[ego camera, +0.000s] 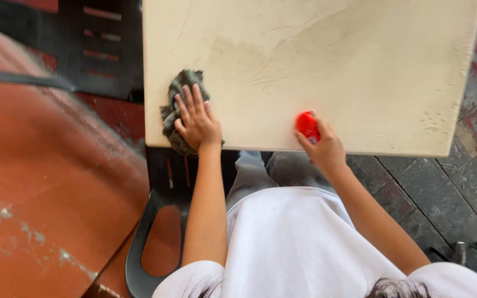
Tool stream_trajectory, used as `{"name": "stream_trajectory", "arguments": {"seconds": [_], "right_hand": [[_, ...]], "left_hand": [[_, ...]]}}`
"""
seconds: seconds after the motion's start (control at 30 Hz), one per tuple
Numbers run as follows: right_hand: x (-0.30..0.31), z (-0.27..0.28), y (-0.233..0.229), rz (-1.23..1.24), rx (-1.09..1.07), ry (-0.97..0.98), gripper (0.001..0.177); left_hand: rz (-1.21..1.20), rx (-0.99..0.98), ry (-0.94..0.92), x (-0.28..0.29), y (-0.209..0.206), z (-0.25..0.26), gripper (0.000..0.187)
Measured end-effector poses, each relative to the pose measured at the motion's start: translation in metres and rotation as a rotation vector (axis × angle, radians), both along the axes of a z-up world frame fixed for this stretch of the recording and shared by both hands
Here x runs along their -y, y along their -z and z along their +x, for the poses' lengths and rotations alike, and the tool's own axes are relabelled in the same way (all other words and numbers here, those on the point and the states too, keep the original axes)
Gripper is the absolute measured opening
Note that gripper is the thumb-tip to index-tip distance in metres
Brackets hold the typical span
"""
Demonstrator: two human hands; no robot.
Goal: Scrubbing a white plastic table with a red brush and a grey cloth in a restaurant setting.
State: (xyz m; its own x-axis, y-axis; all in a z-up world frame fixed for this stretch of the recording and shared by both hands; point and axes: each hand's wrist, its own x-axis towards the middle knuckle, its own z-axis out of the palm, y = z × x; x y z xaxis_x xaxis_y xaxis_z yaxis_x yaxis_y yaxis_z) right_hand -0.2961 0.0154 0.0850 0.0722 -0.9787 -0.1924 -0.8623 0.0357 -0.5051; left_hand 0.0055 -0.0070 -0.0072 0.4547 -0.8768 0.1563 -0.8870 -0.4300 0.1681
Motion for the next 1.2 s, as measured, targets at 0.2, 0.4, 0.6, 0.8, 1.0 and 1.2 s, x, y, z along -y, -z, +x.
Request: {"name": "stream_trajectory", "arguments": {"seconds": [0.2, 0.4, 0.6, 0.8, 1.0, 1.2], "right_hand": [[0.004, -0.078, 0.027, -0.036, 0.072, 0.298, 0.07], [-0.015, -0.071, 0.027, -0.09, -0.005, 0.281, 0.072], [-0.031, -0.109, 0.031, -0.092, 0.058, 0.39, 0.072], [-0.028, -0.127, 0.032, -0.124, -0.003, 0.313, 0.076], [0.006, -0.084, 0.05, -0.175, -0.086, 0.257, 0.079], [-0.034, 0.112, 0.048, 0.036, -0.042, -0.104, 0.077]], "left_hand": [[0.04, -0.015, 0.033, -0.008, 0.02, -0.02, 0.051], [-0.014, -0.109, 0.561, -0.031, 0.015, -0.19, 0.056], [0.008, -0.186, 0.788, -0.043, 0.009, -0.25, 0.052], [-0.065, 0.048, 0.623, -0.015, 0.034, -0.08, 0.053], [0.006, -0.022, 0.24, -0.019, 0.012, 0.002, 0.049], [-0.077, -0.104, 0.222, -0.023, 0.005, 0.001, 0.044]]}}
